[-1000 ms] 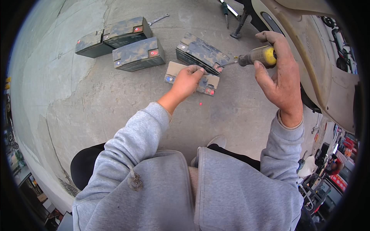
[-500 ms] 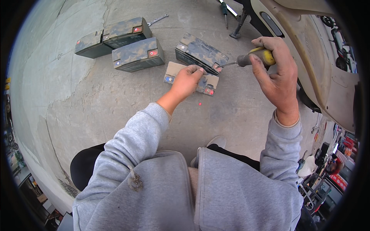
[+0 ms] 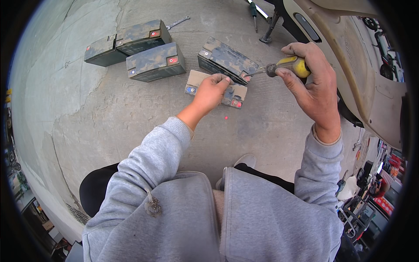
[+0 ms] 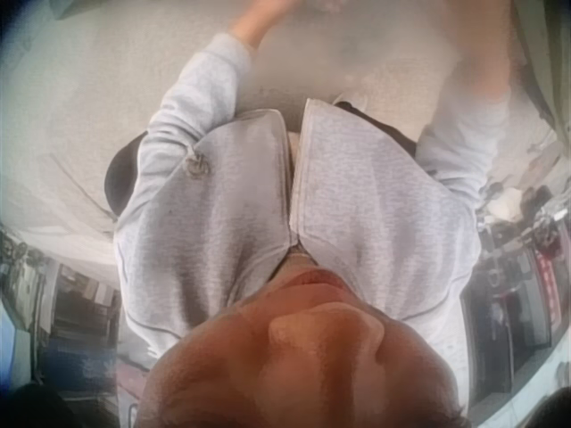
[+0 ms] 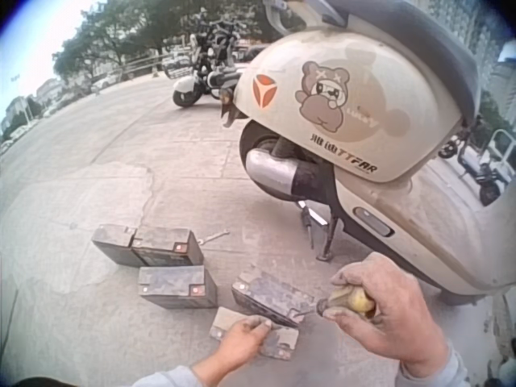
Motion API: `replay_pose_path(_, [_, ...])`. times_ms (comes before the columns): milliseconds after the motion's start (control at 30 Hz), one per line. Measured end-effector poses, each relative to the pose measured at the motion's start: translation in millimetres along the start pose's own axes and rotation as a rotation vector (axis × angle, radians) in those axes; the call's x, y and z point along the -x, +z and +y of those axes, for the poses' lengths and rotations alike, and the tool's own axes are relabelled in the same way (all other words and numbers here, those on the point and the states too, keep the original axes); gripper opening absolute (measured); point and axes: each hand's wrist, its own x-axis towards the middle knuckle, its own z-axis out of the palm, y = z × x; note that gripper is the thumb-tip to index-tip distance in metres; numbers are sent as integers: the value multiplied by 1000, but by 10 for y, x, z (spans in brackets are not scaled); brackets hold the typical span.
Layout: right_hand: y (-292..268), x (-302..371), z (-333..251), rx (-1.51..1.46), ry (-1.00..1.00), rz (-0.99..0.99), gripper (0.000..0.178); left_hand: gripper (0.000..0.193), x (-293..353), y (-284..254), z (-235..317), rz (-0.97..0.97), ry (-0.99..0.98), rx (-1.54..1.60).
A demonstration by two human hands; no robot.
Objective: The person removes a battery from a white scooter, then uses a screwdriver to tighten terminal screws on several batteries laid on the ground. The person handles the batteries one at a time, securing each terminal before moving to the next.
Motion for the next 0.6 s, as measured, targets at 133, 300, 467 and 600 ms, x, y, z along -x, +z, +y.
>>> replay_pose_path(133, [-71,11,10,191,103,-53,38,25,-2,-5,-1,-7,9,-7])
replay_pose_path(300, [16,26,-27,-60,59,114,35,25,4,-11,-1,-2,-3,-26])
replay_pose_path(467, [-52,14,-38,214,216,-101,32,25,5,1,-4,5,18,-37])
replay_pose_path(600, [-63,17,-62,101,129,4,29,25,6,-3,6,2,4,-14])
